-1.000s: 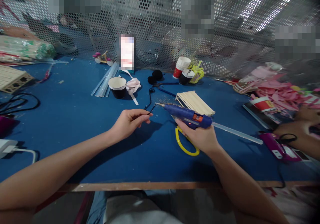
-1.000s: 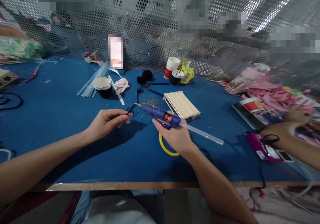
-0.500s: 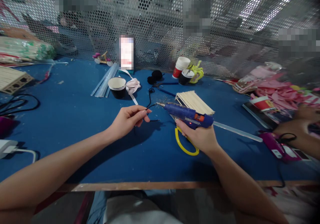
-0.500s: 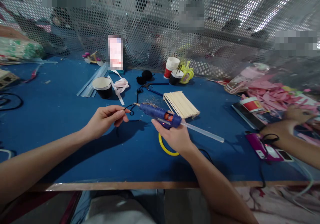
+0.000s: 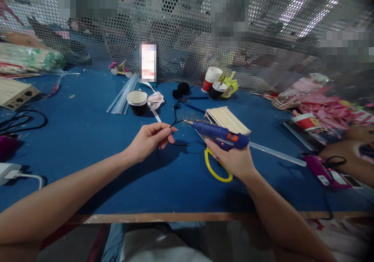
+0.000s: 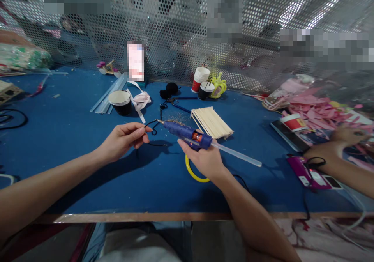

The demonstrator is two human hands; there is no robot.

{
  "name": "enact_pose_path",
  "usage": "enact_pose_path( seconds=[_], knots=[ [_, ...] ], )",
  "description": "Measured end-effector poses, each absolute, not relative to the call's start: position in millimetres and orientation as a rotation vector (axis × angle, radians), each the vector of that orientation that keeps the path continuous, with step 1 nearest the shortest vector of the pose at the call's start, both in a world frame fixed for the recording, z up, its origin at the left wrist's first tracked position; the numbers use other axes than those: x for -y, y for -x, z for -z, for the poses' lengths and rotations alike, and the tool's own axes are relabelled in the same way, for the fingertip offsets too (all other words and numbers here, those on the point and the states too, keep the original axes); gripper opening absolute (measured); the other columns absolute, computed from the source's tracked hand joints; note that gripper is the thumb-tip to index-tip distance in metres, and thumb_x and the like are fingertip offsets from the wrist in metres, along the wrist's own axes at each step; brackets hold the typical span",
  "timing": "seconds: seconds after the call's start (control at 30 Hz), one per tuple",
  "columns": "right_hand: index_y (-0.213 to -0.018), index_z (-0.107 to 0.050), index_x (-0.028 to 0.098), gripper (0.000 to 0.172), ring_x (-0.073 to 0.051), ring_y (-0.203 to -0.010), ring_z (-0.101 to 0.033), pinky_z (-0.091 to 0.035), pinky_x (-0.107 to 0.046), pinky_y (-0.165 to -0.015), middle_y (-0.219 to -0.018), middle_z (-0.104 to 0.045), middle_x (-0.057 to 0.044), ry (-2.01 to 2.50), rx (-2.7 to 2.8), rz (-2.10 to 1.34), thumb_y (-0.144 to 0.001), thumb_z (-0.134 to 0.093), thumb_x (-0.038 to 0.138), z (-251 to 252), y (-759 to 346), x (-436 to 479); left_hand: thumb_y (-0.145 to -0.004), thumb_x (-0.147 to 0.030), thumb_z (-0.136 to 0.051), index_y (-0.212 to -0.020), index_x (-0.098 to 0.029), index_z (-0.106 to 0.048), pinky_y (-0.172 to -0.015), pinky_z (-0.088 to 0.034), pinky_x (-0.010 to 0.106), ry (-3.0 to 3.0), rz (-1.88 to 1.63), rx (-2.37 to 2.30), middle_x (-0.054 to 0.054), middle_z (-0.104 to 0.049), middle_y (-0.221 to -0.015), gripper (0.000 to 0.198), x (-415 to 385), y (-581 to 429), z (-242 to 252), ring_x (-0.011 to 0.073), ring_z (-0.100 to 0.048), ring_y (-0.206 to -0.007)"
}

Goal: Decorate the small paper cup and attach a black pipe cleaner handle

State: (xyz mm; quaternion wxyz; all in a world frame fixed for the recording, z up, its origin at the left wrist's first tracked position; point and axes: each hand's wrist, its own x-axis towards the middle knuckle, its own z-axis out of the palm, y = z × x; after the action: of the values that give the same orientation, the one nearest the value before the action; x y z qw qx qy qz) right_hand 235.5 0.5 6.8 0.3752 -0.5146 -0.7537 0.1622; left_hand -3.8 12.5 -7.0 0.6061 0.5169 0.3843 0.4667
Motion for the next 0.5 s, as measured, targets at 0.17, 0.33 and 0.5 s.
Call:
enact_pose_path(
  seconds=[0.17,0.33,0.5],
  knots=[
    [-0.069,-0.067,0.021,0.022,-0.016,-0.05,-0.059,-0.049,-0.027,-0.046,-0.048,-0.058,0.0,1.303,1.896,-0.421,-0.075,-0.056,0.04,-11,-231,1,-0.076,-0.034,-0.059,-0.088,-0.014,-0.063,-0.045,-0.031,0.02,-1.146,-1.061,-0.862,0.003,-0.061,-0.067,0.024,-12,3,8,0.0052,-0.042,-0.046],
    [-0.059,-0.063,0.019,0.025,-0.012,-0.039,-0.053,-0.047,-0.024,-0.041,-0.043,-0.055,0.001,1.35,1.836,-0.505,-0.072,-0.06,0.04,-15,-229,3,-0.076,-0.034,-0.059,-0.088,-0.013,-0.062,-0.044,-0.03,0.019,-1.114,-1.028,-0.856,0.002,-0.06,-0.066,0.025,-12,0,6,0.0045,-0.042,-0.046],
    [-0.065,-0.065,0.016,0.022,-0.012,-0.04,-0.053,-0.047,-0.025,-0.043,-0.045,-0.056,0.001,1.354,1.787,-0.622,-0.071,-0.062,0.037,-17,-229,3,-0.078,-0.028,-0.057,-0.085,-0.012,-0.06,-0.042,-0.03,0.017,-0.95,-1.057,-0.839,0.0,-0.054,-0.061,0.017,-21,0,-5,0.0044,-0.042,-0.045]
  ],
)
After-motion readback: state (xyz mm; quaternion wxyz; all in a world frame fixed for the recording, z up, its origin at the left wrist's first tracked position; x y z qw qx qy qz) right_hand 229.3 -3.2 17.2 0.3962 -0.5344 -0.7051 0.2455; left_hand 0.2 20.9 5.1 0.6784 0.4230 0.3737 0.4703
